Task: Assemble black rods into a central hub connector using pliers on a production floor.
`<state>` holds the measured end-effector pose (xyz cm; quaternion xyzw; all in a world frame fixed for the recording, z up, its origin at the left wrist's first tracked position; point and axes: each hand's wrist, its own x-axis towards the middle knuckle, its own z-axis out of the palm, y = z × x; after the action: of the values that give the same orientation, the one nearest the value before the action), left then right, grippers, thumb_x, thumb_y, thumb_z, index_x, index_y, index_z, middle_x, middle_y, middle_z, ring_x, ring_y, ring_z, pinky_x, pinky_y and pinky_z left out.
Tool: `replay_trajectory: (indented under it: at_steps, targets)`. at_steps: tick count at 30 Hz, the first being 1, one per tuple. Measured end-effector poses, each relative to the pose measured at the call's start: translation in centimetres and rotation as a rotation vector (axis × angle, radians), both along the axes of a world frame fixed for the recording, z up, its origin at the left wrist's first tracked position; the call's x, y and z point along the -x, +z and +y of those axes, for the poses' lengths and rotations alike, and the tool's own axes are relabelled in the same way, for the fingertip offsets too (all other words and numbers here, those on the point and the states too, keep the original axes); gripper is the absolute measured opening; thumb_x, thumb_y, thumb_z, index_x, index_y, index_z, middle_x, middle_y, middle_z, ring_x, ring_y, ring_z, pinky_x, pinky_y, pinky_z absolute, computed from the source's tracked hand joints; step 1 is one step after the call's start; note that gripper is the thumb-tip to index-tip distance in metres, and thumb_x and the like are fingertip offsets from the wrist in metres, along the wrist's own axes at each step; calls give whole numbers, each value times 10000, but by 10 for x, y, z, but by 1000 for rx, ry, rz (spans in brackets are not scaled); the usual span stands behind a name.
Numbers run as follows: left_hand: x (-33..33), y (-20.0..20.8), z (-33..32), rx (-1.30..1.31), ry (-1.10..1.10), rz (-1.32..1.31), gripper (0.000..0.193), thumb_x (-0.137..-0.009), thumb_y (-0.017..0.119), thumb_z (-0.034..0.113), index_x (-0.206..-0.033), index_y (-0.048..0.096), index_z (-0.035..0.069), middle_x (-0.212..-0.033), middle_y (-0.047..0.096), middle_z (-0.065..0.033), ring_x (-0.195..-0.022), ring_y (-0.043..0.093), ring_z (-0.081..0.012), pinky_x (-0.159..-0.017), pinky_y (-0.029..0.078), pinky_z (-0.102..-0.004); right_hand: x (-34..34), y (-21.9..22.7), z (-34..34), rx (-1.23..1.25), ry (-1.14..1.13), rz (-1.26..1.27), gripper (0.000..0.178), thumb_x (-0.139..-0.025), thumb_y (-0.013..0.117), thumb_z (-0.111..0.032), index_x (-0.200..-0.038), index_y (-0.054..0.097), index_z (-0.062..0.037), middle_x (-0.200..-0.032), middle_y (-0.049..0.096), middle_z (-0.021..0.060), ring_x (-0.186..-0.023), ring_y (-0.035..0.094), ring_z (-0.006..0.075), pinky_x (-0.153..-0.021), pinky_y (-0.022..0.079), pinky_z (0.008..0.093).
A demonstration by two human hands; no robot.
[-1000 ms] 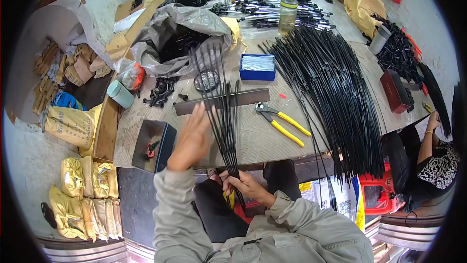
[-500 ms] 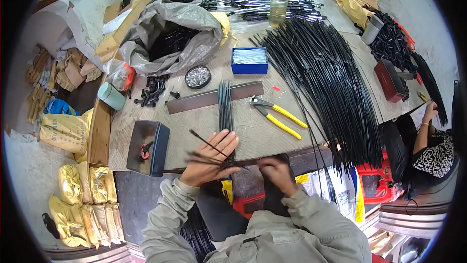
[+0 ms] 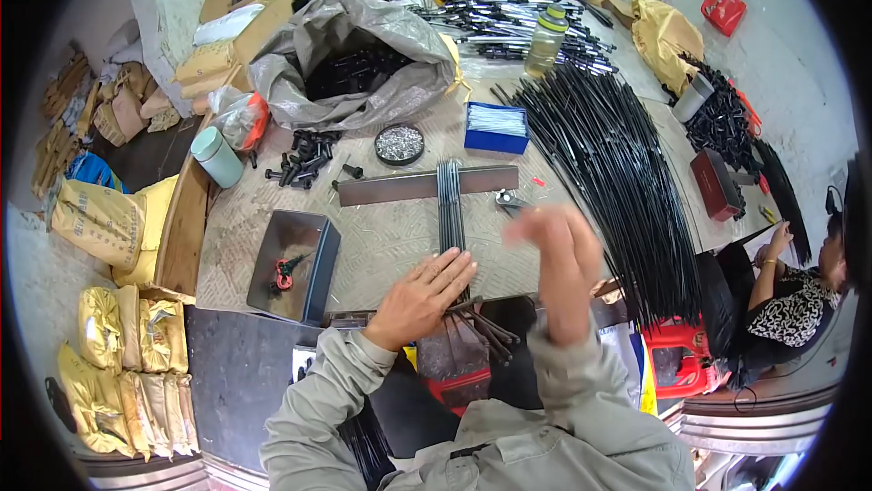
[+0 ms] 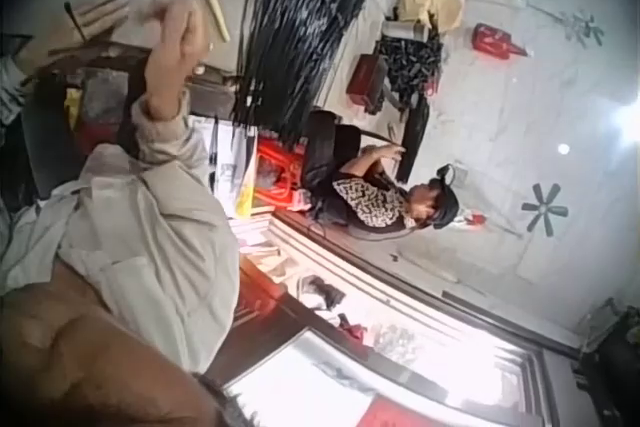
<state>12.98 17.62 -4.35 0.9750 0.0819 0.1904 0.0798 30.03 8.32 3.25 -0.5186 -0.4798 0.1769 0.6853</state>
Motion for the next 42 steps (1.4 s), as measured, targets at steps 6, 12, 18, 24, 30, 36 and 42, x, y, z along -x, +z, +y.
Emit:
replay_trajectory:
  at_steps: [6, 12, 18, 24, 30, 36, 42]
  targets:
    - [-19, -2, -2, -148, 136, 39, 629, -769, 563, 254, -1340, 379, 64, -1383, 384, -77, -1279, 357, -260, -1023, 327, -397, -85, -48, 171, 146, 125, -180, 296, -936, 449, -227, -1083, 529, 18, -901, 648, 103, -835, 618, 192, -760, 469, 293]
    - [-9, 7, 1, -34, 119, 93, 586, -789, 484, 184, -1347, 359, 53, -1395, 365, -86, -1291, 339, -258, -1033, 309, -404, -86, -25, 182, 146, 266, 441, 281, -914, 474, -227, -1052, 520, 13, -794, 637, 99, -739, 634, 198, -701, 479, 283]
    - [-17, 9, 2, -98, 112, 128, 601, -771, 512, 175, -1338, 366, 36, -1392, 364, -108, -1287, 343, -276, -1029, 320, -395, -157, -13, 193, 214, 63, -347, 150, -825, 560, -180, -811, 612, -40, -710, 620, 109, -670, 630, 197, -624, 483, 319]
    - [-21, 10, 5, 20, 53, 135, 687, -700, 601, 185, -1328, 376, 22, -1387, 365, -120, -1286, 345, -277, -1037, 317, -381, -179, -38, 199, 366, 38, -1224, 78, -709, 622, -79, -641, 607, -43, -679, 608, 88, -713, 611, 268, -649, 474, 362]
    - [-23, 17, 9, 137, -21, 150, 678, -710, 591, 197, -1329, 376, 23, -1395, 353, -124, -1289, 340, -277, -1036, 320, -372, -186, -38, 199, 216, -27, -1253, 35, -718, 597, -73, -685, 602, -64, -663, 561, 108, -766, 583, 304, -656, 459, 396]
    - [-20, 13, 1, -255, 140, 263, 657, -782, 582, 368, -1318, 402, 34, -1374, 389, -114, -1282, 353, -280, -1042, 281, -412, -156, -27, 185, 163, -266, -1085, 44, -761, 570, -92, -772, 611, -81, -713, 588, 92, -762, 591, 296, -656, 465, 387]
    - [-24, 15, -2, -80, 225, 240, 611, -821, 523, 404, -1323, 416, 71, -1377, 400, -76, -1282, 357, -266, -1048, 245, -433, -119, -35, 160, 215, 94, -861, 79, -793, 567, -126, -836, 616, -82, -793, 632, 71, -745, 607, 294, -642, 471, 377]
